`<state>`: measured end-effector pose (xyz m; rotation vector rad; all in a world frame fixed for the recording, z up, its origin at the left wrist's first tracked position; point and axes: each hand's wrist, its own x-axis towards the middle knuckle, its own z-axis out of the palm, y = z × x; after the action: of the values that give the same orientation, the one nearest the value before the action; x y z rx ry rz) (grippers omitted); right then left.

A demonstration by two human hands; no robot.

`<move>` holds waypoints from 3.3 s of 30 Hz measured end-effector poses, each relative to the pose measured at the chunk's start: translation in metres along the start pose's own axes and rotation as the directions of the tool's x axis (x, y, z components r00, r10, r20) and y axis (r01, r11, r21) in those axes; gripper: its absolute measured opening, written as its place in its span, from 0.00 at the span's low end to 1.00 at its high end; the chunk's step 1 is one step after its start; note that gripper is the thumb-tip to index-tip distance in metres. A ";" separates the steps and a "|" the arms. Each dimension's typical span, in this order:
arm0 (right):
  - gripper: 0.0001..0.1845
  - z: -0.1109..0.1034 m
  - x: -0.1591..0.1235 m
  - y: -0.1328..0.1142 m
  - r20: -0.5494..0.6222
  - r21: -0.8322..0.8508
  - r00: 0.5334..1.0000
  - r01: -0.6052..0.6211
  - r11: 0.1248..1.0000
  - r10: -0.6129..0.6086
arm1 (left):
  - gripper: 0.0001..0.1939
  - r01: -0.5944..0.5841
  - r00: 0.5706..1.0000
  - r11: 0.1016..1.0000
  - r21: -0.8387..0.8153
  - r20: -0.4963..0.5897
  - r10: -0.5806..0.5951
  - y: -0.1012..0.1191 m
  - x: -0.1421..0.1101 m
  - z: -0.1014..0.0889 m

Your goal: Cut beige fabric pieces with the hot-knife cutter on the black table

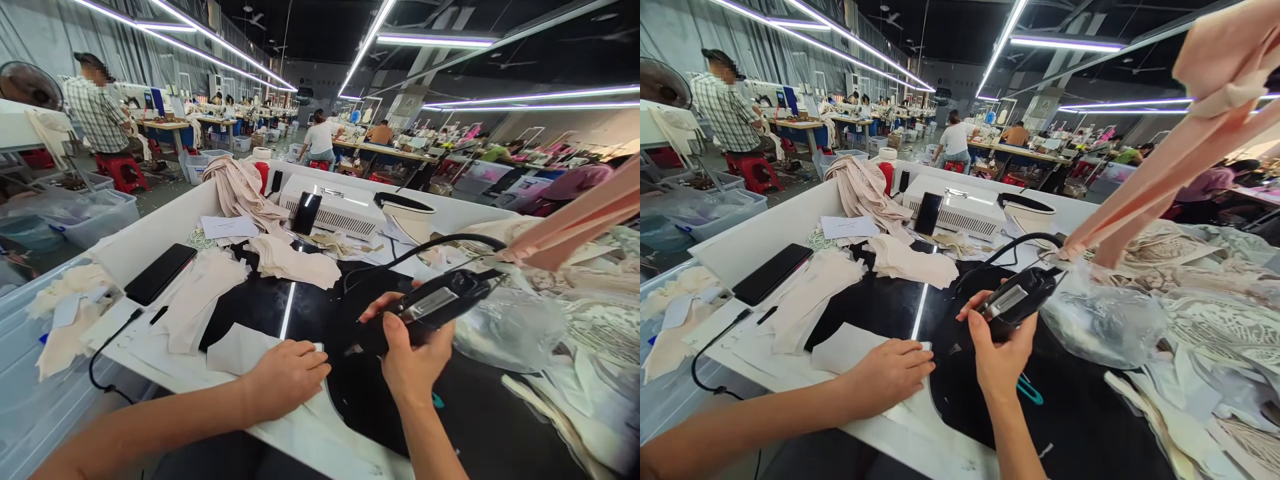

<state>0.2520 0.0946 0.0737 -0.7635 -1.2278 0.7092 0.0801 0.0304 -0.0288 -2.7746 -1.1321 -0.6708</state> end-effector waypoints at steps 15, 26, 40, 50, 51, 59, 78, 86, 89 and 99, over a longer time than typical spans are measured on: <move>0.25 0.026 -0.002 0.024 -0.075 0.169 0.997 0.015 0.985 -0.002 | 0.14 0.012 0.993 0.999 0.033 -0.115 -0.008 0.005 -0.013 0.010; 0.25 0.029 -0.003 0.028 -0.075 0.230 0.997 0.020 0.973 -0.003 | 0.13 0.032 0.978 0.999 0.041 -0.209 -0.023 0.007 -0.012 0.011; 0.23 0.033 -0.002 0.026 -0.062 0.305 0.998 0.013 0.952 0.007 | 0.12 0.045 0.964 0.998 0.051 -0.263 -0.030 0.007 -0.011 0.009; 0.23 0.038 0.000 0.033 0.008 0.335 1.000 -0.022 0.942 0.020 | 0.14 0.025 0.965 0.995 0.101 -0.262 0.002 0.005 -0.011 0.014; 0.24 0.038 0.000 0.033 0.020 0.336 1.000 -0.030 0.941 0.024 | 0.13 0.032 0.963 0.996 0.088 -0.268 -0.008 0.005 -0.011 0.014; 0.23 0.036 0.002 0.024 0.056 0.353 0.998 -0.047 0.934 0.029 | 0.14 0.028 0.959 0.993 0.115 -0.284 0.006 0.006 -0.010 0.011; 0.21 0.023 0.005 0.034 -0.019 0.346 1.000 -0.012 0.938 0.020 | 0.13 0.009 0.968 0.995 0.095 -0.251 0.015 0.006 -0.017 0.012; 0.23 0.025 0.003 0.037 0.012 0.371 0.999 -0.035 0.928 0.033 | 0.13 -0.040 0.981 0.980 0.194 -0.178 0.075 0.002 -0.021 0.019; 0.24 0.026 0.004 0.036 0.018 0.381 0.999 -0.040 0.924 0.036 | 0.13 -0.045 0.973 0.975 0.219 -0.209 0.092 0.002 -0.021 0.020; 0.25 0.027 0.005 0.033 0.038 0.383 0.999 -0.044 0.923 0.032 | 0.14 -0.046 0.969 0.973 0.226 -0.229 0.099 0.001 -0.017 0.014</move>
<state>0.2245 0.1204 0.0536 -0.4519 -1.0584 0.9625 0.0750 0.0216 -0.0486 -2.4603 -0.9853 -0.7934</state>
